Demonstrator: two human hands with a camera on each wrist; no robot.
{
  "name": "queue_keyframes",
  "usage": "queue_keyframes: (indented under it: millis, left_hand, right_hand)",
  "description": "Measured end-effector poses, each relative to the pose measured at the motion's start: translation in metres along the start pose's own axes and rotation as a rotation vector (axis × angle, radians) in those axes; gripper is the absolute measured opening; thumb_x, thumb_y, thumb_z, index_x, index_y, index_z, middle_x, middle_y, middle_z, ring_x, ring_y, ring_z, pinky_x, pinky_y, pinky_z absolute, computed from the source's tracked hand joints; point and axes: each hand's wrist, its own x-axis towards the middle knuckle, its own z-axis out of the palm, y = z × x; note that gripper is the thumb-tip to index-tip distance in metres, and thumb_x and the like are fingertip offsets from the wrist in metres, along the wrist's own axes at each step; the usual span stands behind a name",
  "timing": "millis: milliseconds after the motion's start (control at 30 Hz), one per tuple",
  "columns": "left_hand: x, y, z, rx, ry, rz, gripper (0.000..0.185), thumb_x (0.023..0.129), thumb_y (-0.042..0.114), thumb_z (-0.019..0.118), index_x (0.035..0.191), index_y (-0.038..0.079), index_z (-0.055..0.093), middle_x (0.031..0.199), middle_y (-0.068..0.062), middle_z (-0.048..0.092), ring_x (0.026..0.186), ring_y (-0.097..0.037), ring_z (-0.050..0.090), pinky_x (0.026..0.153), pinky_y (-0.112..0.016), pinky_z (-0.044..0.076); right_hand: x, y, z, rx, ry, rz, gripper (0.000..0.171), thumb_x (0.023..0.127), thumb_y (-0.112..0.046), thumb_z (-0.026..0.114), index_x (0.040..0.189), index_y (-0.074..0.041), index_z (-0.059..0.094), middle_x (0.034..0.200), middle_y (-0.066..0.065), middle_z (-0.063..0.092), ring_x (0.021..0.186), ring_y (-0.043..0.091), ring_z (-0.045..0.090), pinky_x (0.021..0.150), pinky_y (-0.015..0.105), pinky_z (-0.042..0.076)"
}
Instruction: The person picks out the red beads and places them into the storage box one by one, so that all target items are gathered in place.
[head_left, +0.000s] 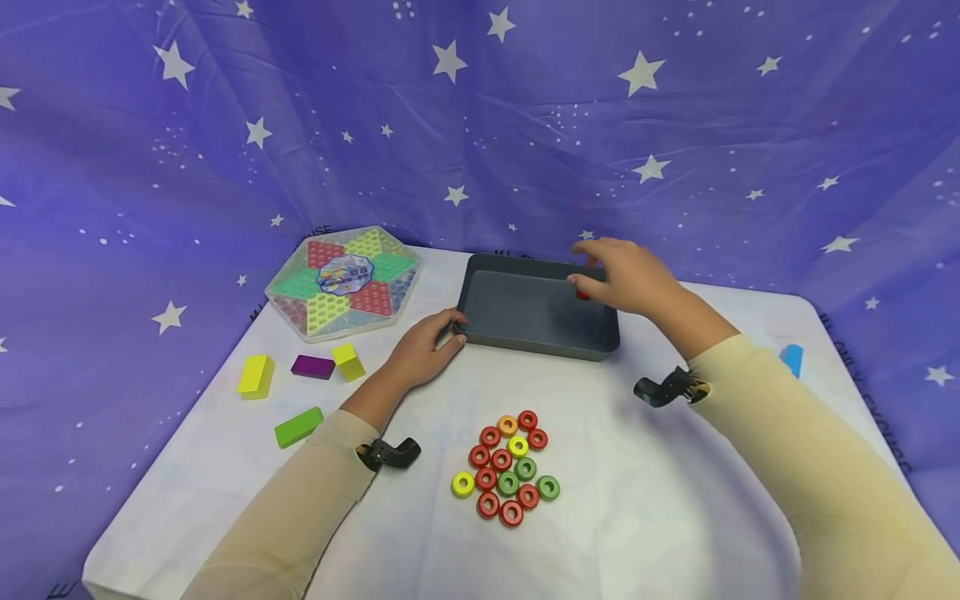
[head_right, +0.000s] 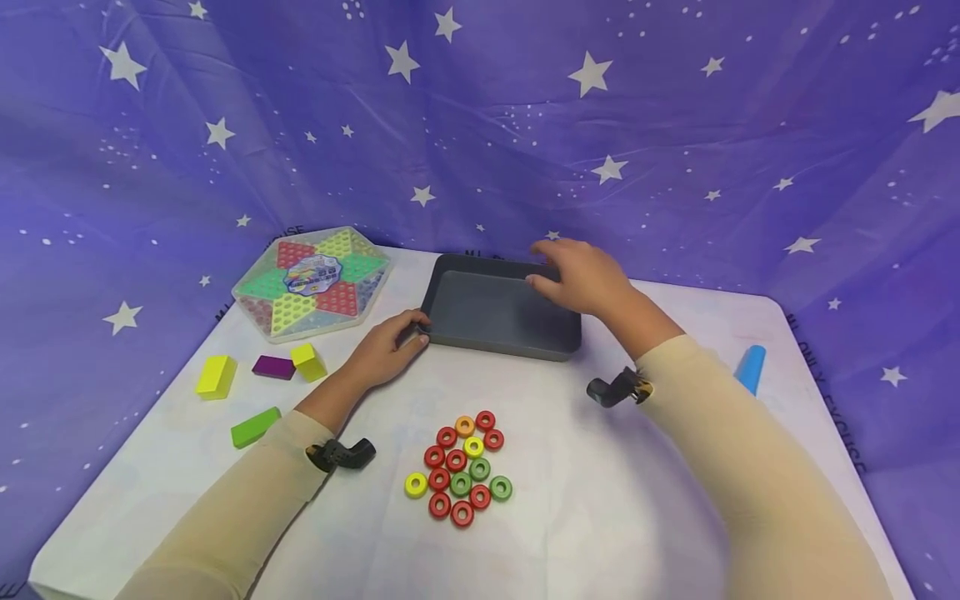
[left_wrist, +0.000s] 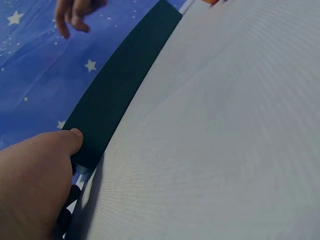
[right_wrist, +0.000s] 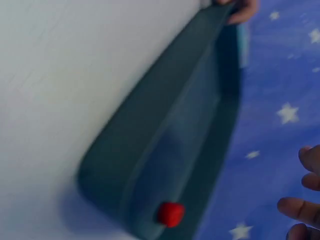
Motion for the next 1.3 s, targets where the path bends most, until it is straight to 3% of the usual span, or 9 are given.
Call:
queue_keyframes:
  millis: [67, 233, 300, 367, 467, 767, 867, 1000, 1300]
  left_hand:
    - [0.000, 0.000, -0.001, -0.006, 0.001, 0.002, 0.030, 0.104, 0.037, 0.057, 0.132, 0.026, 0.057, 0.143, -0.004, 0.058, 0.140, -0.025, 0.049, 0.117, -0.046, 0.038]
    - [0.000, -0.001, 0.000, -0.004, -0.002, 0.005, 0.031, 0.104, 0.038, 0.057, 0.132, 0.027, 0.057, 0.143, -0.005, 0.058, 0.140, -0.026, 0.049, 0.117, -0.046, 0.038]
    - [0.001, -0.002, 0.001, -0.004, 0.000, 0.008, 0.031, 0.103, 0.038, 0.057, 0.132, 0.026, 0.057, 0.143, -0.005, 0.058, 0.140, -0.026, 0.049, 0.117, -0.046, 0.038]
    - [0.001, -0.003, 0.000, -0.005, 0.005, 0.009, 0.031, 0.103, 0.037, 0.057, 0.132, 0.026, 0.057, 0.143, -0.005, 0.058, 0.139, -0.026, 0.049, 0.117, -0.046, 0.038]
    - [0.001, -0.003, 0.000, -0.009, 0.009, 0.006, 0.031, 0.103, 0.037, 0.058, 0.132, 0.026, 0.057, 0.143, -0.005, 0.058, 0.140, -0.027, 0.049, 0.117, -0.046, 0.038]
    - [0.001, -0.001, 0.001, -0.002, -0.002, -0.005, 0.032, 0.104, 0.037, 0.057, 0.133, 0.025, 0.057, 0.145, -0.006, 0.057, 0.140, -0.027, 0.048, 0.117, -0.047, 0.038]
    - [0.001, -0.002, 0.000, 0.000, -0.004, -0.007, 0.031, 0.104, 0.037, 0.057, 0.133, 0.026, 0.056, 0.145, -0.006, 0.057, 0.140, -0.027, 0.048, 0.117, -0.046, 0.038]
    - [0.002, -0.003, 0.000, 0.000, -0.005, -0.005, 0.031, 0.104, 0.037, 0.056, 0.133, 0.026, 0.056, 0.145, -0.006, 0.056, 0.141, -0.027, 0.048, 0.118, -0.047, 0.037]
    - [0.001, -0.002, 0.000, -0.005, -0.003, -0.007, 0.031, 0.104, 0.036, 0.056, 0.133, 0.026, 0.056, 0.144, -0.006, 0.057, 0.140, -0.026, 0.048, 0.117, -0.047, 0.038]
  right_hand:
    - [-0.005, -0.011, -0.010, 0.017, 0.025, -0.026, 0.051, 0.097, -0.040, 0.067, 0.141, -0.017, 0.056, 0.119, 0.010, 0.067, 0.117, 0.034, 0.062, 0.085, 0.053, 0.053]
    - [-0.024, -0.039, -0.020, 0.015, 0.055, -0.115, 0.049, 0.098, -0.043, 0.064, 0.141, -0.020, 0.058, 0.112, 0.002, 0.069, 0.086, 0.020, 0.066, 0.069, 0.040, 0.053]
    - [-0.034, -0.049, -0.017, 0.026, 0.054, -0.150, 0.047, 0.098, -0.043, 0.064, 0.140, -0.022, 0.058, 0.109, -0.001, 0.068, 0.066, 0.013, 0.056, 0.064, 0.035, 0.050]
    - [-0.042, -0.057, -0.011, 0.041, 0.045, -0.184, 0.046, 0.098, -0.044, 0.065, 0.139, -0.023, 0.059, 0.108, -0.002, 0.069, 0.061, 0.010, 0.051, 0.062, 0.033, 0.048]
    - [-0.058, -0.068, 0.005, 0.062, 0.028, -0.224, 0.046, 0.098, -0.044, 0.065, 0.138, -0.023, 0.060, 0.109, -0.002, 0.070, 0.059, 0.007, 0.050, 0.062, 0.032, 0.049]
    - [-0.108, -0.078, 0.072, 0.114, -0.075, -0.285, 0.038, 0.096, -0.040, 0.068, 0.130, -0.022, 0.066, 0.101, -0.008, 0.069, 0.082, 0.010, 0.065, 0.072, 0.031, 0.056]
    - [-0.119, -0.080, 0.087, 0.108, -0.097, -0.317, 0.037, 0.096, -0.042, 0.067, 0.128, -0.024, 0.067, 0.103, -0.011, 0.068, 0.080, 0.005, 0.063, 0.072, 0.030, 0.056]
    - [-0.128, -0.083, 0.100, 0.082, -0.084, -0.377, 0.035, 0.094, -0.043, 0.069, 0.125, -0.027, 0.068, 0.104, -0.014, 0.067, 0.073, 0.000, 0.056, 0.067, 0.028, 0.054]
    - [-0.131, -0.083, 0.109, 0.082, -0.072, -0.455, 0.030, 0.090, -0.032, 0.074, 0.119, -0.026, 0.069, 0.103, -0.015, 0.064, 0.072, 0.000, 0.055, 0.068, 0.027, 0.055]
